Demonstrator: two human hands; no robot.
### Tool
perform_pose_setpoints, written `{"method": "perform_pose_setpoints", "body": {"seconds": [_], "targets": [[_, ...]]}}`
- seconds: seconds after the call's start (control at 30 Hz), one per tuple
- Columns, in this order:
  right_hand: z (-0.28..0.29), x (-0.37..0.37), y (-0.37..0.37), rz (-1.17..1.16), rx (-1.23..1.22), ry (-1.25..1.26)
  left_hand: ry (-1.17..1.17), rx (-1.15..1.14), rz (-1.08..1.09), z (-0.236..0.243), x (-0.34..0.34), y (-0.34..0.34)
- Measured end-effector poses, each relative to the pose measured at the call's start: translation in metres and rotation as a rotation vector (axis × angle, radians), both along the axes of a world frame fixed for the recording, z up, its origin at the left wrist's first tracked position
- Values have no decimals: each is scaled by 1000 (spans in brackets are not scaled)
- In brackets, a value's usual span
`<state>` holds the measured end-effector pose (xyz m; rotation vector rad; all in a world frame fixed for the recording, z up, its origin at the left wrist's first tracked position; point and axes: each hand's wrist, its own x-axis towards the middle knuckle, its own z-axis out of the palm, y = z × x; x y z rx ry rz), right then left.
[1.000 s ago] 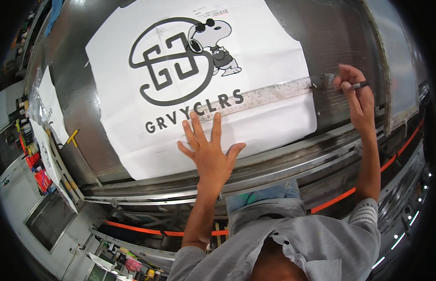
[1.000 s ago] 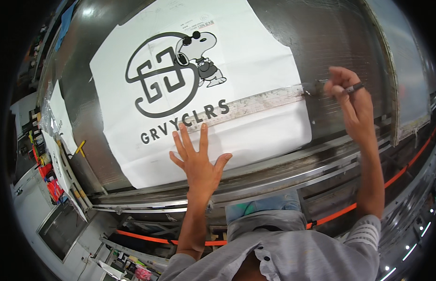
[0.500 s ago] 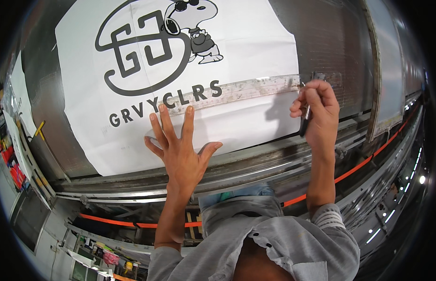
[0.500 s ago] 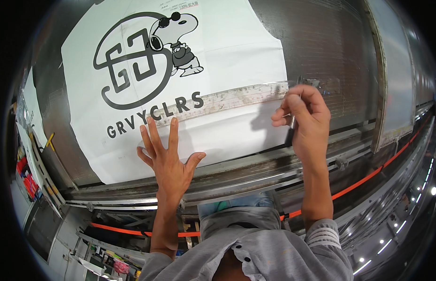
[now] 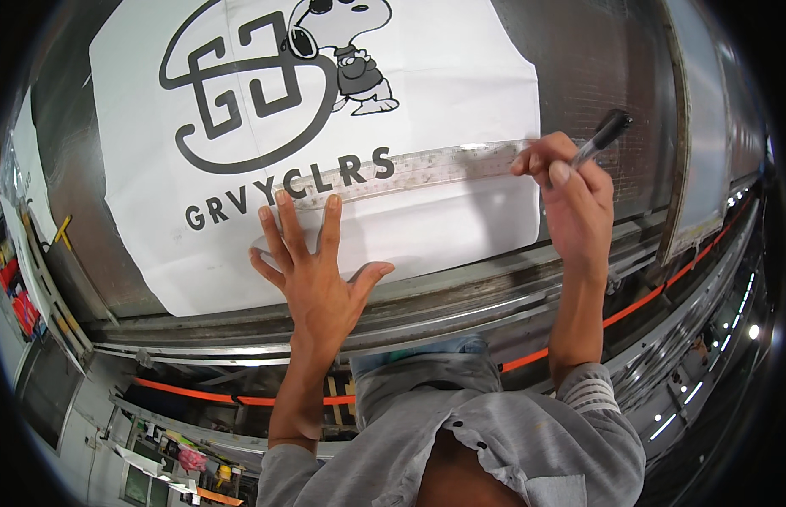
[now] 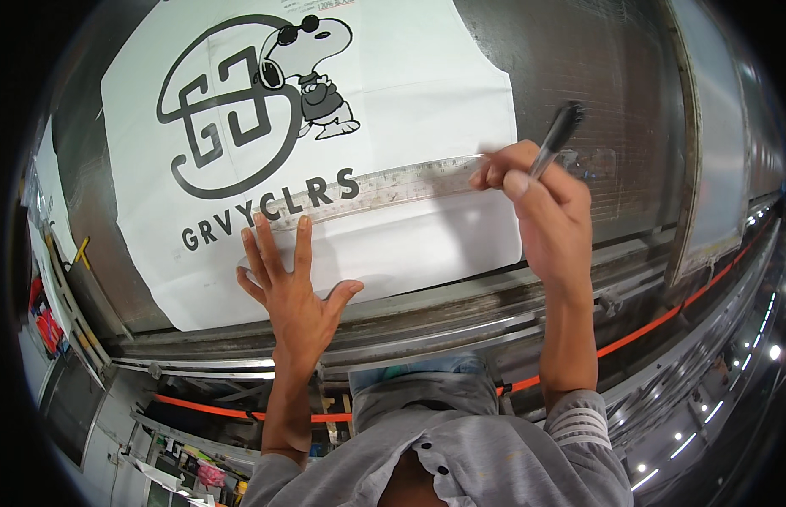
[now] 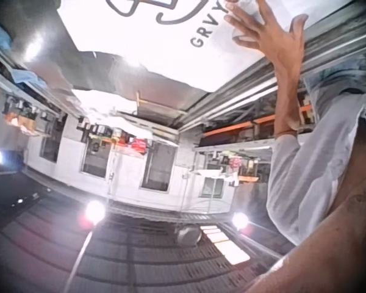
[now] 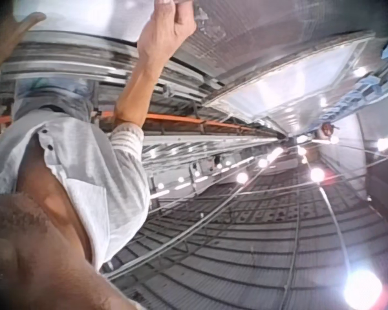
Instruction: The person uses a ruler and a black marker to trace straight lines and curves onto a white paper template featuring a 'GRVYCLRS' logo and a cartoon character. They repeatedly reposition the ruler to draw parallel lines and curved edges, then remove the template to reveal the traced design on the surface below.
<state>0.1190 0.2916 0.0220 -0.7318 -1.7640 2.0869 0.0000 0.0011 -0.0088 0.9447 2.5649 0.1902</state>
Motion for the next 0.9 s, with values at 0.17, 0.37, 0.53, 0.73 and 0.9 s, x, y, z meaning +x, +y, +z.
{"method": "perform_pose_setpoints", "body": {"seconds": [0.17,0.37,0.53,0.73,0.9], "targets": [[6,-15,-1,-159,-368,34,-14,-4,-4,1,0,1],[-7,-16,-2,-203,-184,14,-31,-14,-12,0,0,-1],[3,-26,-12,-295,-249,30,-33,-32,-19,-1,0,-1],[-15,-23,-3,-291,-394,68,-58,-43,-7,0,0,-1],[-28,-30,6,-323,19,153,-70,-40,-1,1,-1,1]]}}
